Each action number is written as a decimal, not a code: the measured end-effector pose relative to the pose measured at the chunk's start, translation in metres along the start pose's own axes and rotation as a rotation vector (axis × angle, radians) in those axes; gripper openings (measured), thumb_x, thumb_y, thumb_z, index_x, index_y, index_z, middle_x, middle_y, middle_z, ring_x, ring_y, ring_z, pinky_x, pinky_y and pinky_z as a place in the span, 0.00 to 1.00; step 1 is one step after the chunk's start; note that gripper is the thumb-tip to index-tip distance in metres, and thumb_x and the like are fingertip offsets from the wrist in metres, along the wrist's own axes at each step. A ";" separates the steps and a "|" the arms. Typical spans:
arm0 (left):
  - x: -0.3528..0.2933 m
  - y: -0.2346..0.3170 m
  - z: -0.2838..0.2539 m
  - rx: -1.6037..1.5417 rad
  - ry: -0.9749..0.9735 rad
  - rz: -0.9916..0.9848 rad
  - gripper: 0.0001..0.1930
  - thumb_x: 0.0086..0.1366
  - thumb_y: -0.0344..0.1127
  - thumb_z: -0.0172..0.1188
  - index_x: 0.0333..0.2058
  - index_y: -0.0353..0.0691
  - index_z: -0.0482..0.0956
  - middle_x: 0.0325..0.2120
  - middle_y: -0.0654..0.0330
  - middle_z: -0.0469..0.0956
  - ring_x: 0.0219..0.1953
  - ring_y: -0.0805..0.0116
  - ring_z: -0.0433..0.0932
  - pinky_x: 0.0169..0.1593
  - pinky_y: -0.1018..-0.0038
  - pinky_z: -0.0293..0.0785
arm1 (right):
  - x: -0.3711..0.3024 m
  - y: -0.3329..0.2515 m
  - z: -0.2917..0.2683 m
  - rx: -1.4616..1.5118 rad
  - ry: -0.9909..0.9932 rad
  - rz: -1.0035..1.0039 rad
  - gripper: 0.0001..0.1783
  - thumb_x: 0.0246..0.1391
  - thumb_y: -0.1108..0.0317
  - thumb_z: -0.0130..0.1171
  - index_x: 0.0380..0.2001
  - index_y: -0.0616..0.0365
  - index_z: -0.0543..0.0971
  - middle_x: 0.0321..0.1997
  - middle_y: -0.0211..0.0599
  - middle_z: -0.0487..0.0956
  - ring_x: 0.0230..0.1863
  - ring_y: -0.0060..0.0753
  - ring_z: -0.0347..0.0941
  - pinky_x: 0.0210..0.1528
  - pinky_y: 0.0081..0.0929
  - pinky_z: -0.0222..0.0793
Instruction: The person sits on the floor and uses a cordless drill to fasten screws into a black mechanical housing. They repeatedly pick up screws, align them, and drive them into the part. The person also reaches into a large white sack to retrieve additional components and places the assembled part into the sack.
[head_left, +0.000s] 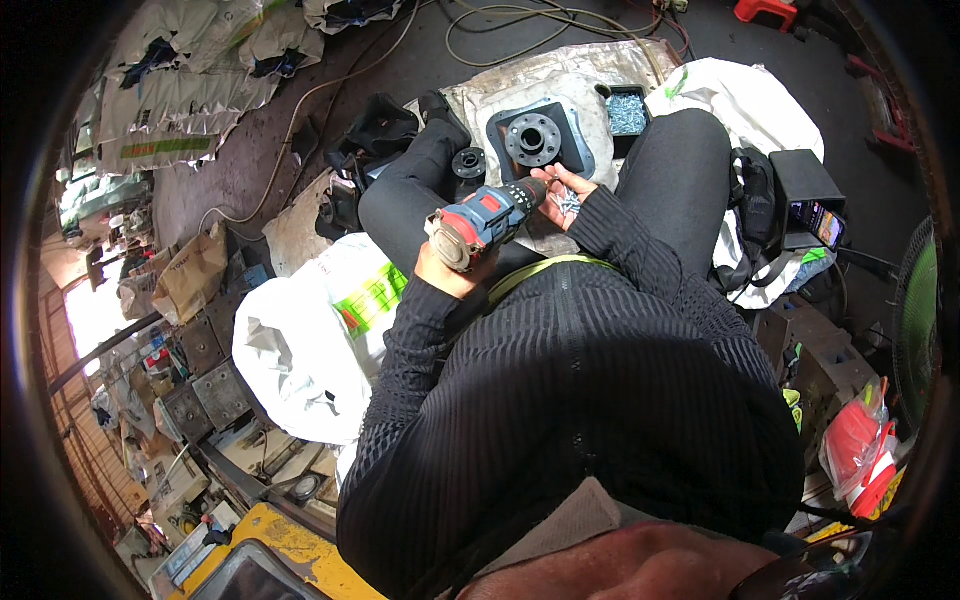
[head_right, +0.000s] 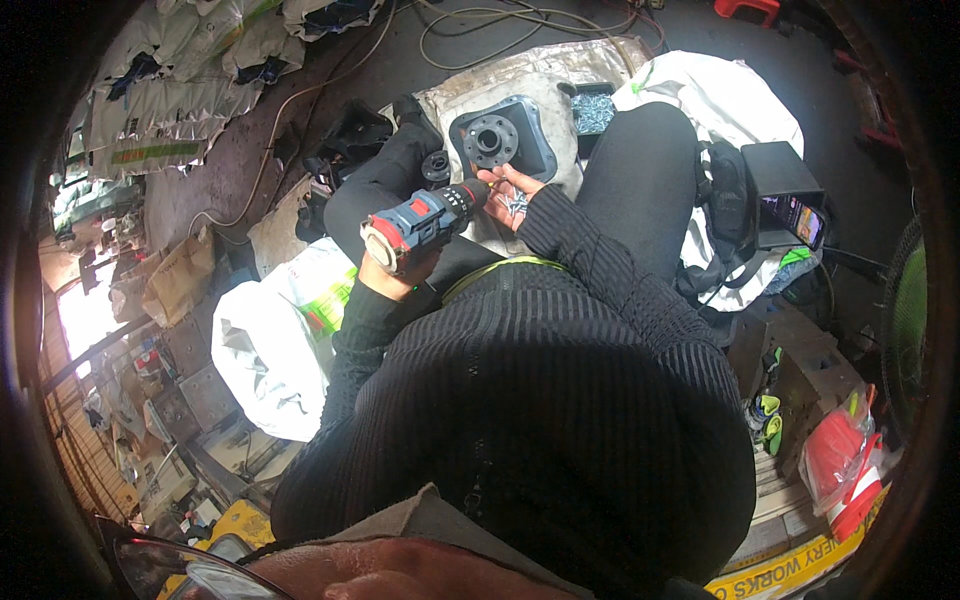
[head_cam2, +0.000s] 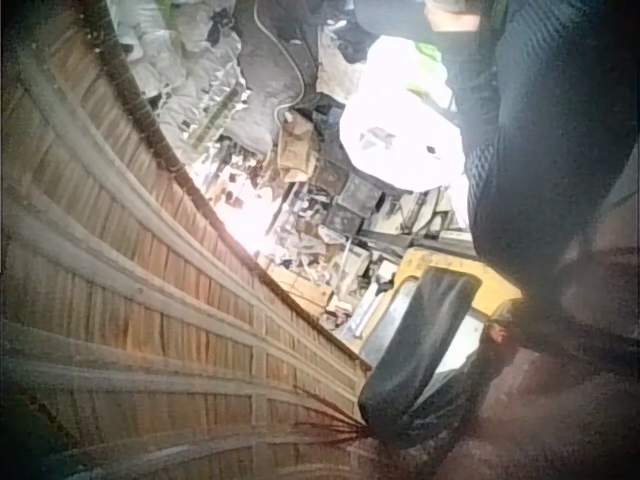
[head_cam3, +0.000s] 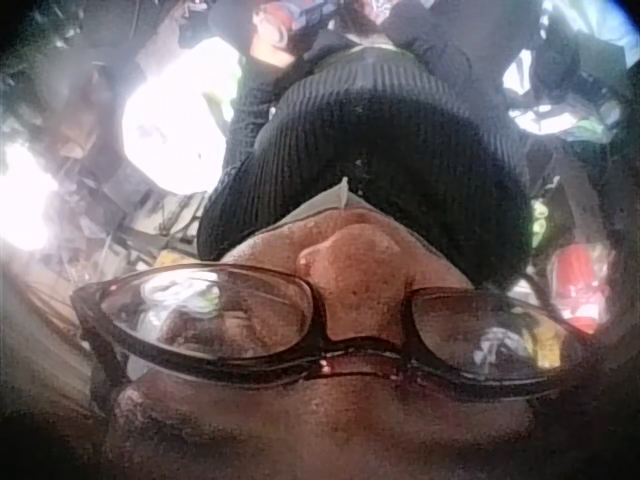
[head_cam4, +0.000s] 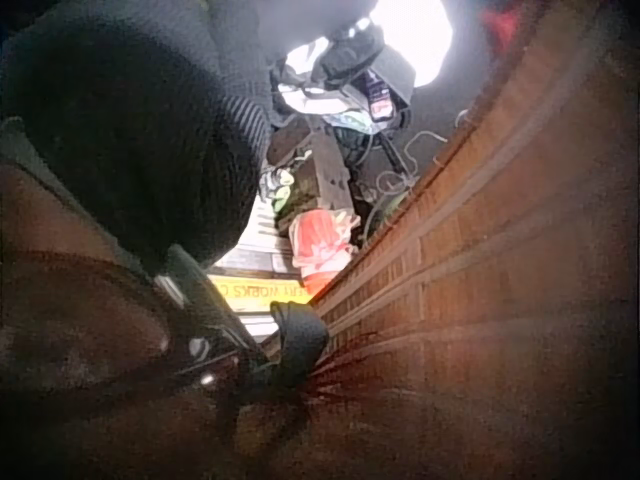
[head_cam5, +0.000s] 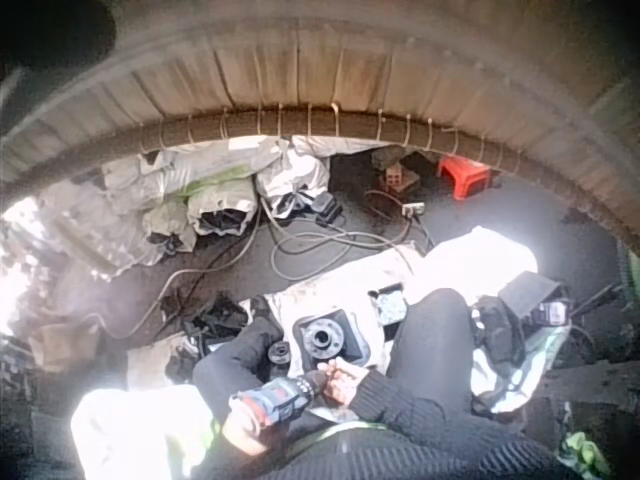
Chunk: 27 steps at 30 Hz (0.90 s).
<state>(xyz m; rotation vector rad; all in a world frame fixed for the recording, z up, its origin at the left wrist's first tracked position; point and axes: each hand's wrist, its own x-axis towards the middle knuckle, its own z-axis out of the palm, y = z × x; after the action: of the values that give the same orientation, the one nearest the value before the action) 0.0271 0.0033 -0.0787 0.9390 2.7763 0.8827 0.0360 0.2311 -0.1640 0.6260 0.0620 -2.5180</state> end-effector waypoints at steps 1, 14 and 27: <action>-0.003 -0.002 0.001 0.017 -0.029 -0.015 0.12 0.46 0.30 0.57 0.34 0.42 0.74 0.28 0.58 0.75 0.31 0.60 0.75 0.35 0.68 0.71 | 0.002 0.001 -0.003 0.010 -0.017 0.005 0.11 0.56 0.61 0.47 0.36 0.57 0.71 0.41 0.33 0.76 0.37 0.22 0.71 0.44 0.29 0.72; -0.002 0.064 -0.022 -0.108 -0.153 -0.329 0.31 0.48 0.34 0.61 0.53 0.43 0.63 0.44 0.59 0.72 0.45 0.65 0.73 0.49 0.76 0.68 | 0.030 0.018 -0.022 0.027 -0.011 0.028 0.11 0.57 0.62 0.45 0.39 0.56 0.71 0.42 0.36 0.75 0.48 0.31 0.69 0.50 0.34 0.67; 0.035 -0.025 -0.028 -0.157 -0.126 -0.592 0.26 0.42 0.34 0.65 0.43 0.38 0.72 0.30 0.58 0.77 0.31 0.67 0.76 0.35 0.73 0.72 | 0.038 -0.037 -0.074 -0.621 0.468 -0.234 0.20 0.54 0.53 0.50 0.43 0.54 0.75 0.17 0.18 0.56 0.16 0.10 0.56 0.13 0.12 0.52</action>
<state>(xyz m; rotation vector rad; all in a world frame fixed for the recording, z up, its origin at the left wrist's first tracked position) -0.0212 -0.0068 -0.0651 0.1182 2.5877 0.8744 0.0198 0.2560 -0.2501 0.9534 1.0895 -2.3101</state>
